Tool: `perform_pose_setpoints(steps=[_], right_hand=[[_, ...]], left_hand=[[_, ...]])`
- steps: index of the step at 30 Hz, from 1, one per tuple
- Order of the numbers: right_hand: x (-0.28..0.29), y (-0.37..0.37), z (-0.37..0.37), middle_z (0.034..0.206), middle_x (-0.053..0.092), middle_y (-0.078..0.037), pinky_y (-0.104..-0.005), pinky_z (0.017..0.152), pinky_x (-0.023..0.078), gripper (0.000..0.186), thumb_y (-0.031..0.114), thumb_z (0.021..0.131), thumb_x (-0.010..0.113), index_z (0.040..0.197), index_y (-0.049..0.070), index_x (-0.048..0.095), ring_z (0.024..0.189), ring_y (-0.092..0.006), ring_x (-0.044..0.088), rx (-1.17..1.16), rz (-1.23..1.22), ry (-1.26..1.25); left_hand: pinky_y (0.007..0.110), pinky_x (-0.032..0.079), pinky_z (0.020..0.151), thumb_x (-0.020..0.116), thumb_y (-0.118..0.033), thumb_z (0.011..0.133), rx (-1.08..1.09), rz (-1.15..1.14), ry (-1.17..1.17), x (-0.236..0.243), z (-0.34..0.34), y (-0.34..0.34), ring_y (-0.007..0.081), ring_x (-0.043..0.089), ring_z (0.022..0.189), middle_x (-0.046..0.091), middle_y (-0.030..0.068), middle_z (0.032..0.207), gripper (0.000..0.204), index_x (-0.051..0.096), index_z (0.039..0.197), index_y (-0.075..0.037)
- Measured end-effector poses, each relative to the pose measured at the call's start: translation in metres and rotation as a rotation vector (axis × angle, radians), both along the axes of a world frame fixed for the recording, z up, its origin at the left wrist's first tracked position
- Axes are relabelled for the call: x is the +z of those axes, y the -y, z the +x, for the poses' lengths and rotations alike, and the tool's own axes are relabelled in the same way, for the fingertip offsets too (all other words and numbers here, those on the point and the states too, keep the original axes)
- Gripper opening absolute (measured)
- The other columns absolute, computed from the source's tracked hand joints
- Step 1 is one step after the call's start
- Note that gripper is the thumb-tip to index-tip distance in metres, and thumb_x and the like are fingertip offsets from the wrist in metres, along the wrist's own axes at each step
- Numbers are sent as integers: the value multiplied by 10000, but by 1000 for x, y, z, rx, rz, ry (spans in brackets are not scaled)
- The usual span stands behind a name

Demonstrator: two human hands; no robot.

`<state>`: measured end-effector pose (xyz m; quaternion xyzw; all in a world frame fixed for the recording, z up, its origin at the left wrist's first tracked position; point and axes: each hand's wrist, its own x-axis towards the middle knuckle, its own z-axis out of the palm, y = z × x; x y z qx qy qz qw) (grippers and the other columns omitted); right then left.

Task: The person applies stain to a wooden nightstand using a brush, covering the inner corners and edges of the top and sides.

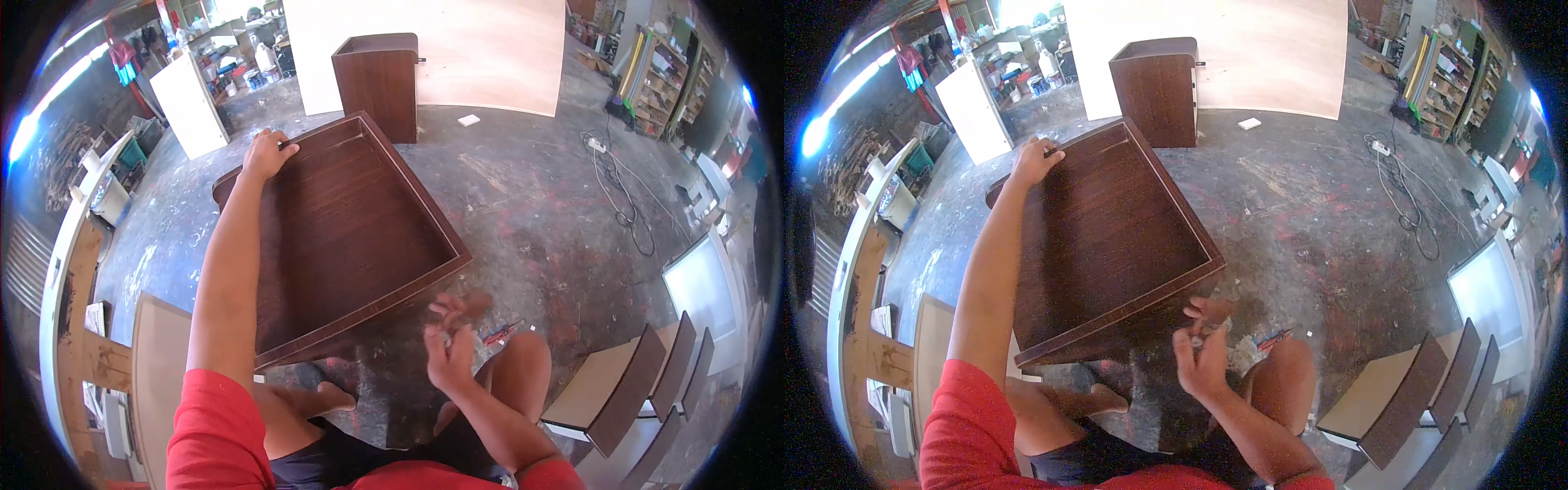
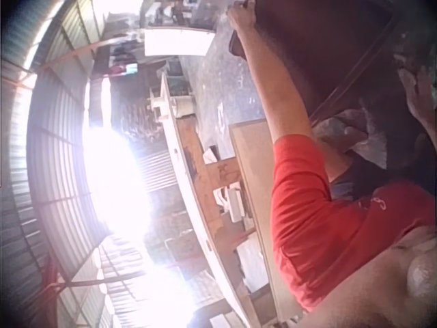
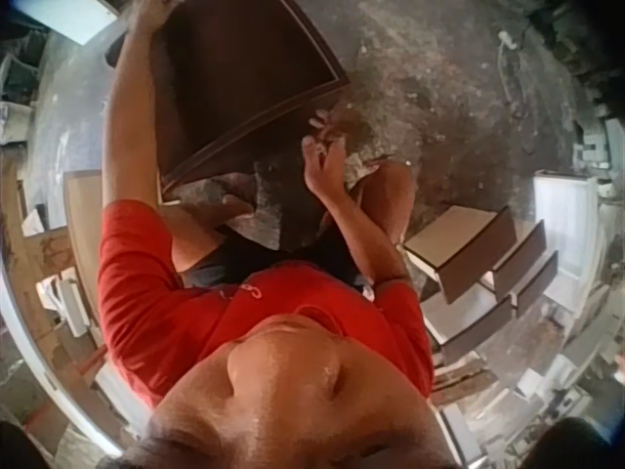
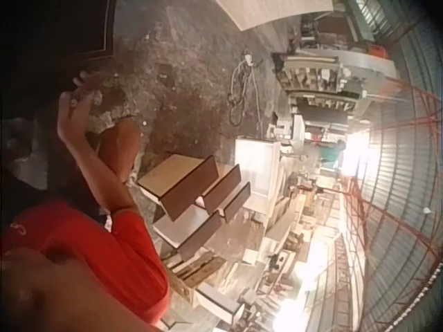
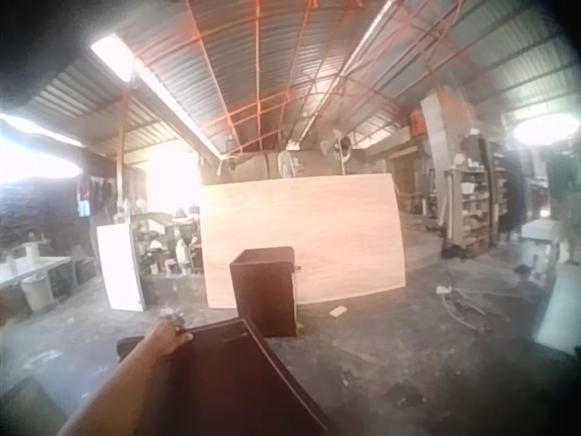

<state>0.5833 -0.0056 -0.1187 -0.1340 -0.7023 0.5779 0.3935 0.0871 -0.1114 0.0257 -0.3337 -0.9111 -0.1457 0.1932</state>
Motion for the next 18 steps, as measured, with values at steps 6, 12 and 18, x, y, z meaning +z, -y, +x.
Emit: perform_pose_setpoints(steps=[6,12,18], right_hand=[[18,-41,43,1033,564,-102,-326,767,481,218,279,1061,421,1003,73,465,860,-169,557,-50,-247,-89],[42,-59,74,793,504,6,-251,611,386,252,220,1086,408,1093,40,584,690,-86,458,-207,-316,-11],[58,-56,95,788,473,28,-243,602,347,320,241,1091,459,1271,34,622,693,-65,417,-302,-195,97]], left_hand=[[463,508,975,786,-535,859,-10,-39,-8,24,39,10,354,657,1120,714,157,1107,511,768,1050,-62],[473,513,912,806,-579,818,-9,66,-14,31,92,13,350,662,1059,709,150,1057,567,750,969,-35],[480,505,930,799,-584,822,51,72,-97,44,131,19,354,649,1077,684,141,1051,565,736,964,-40]])
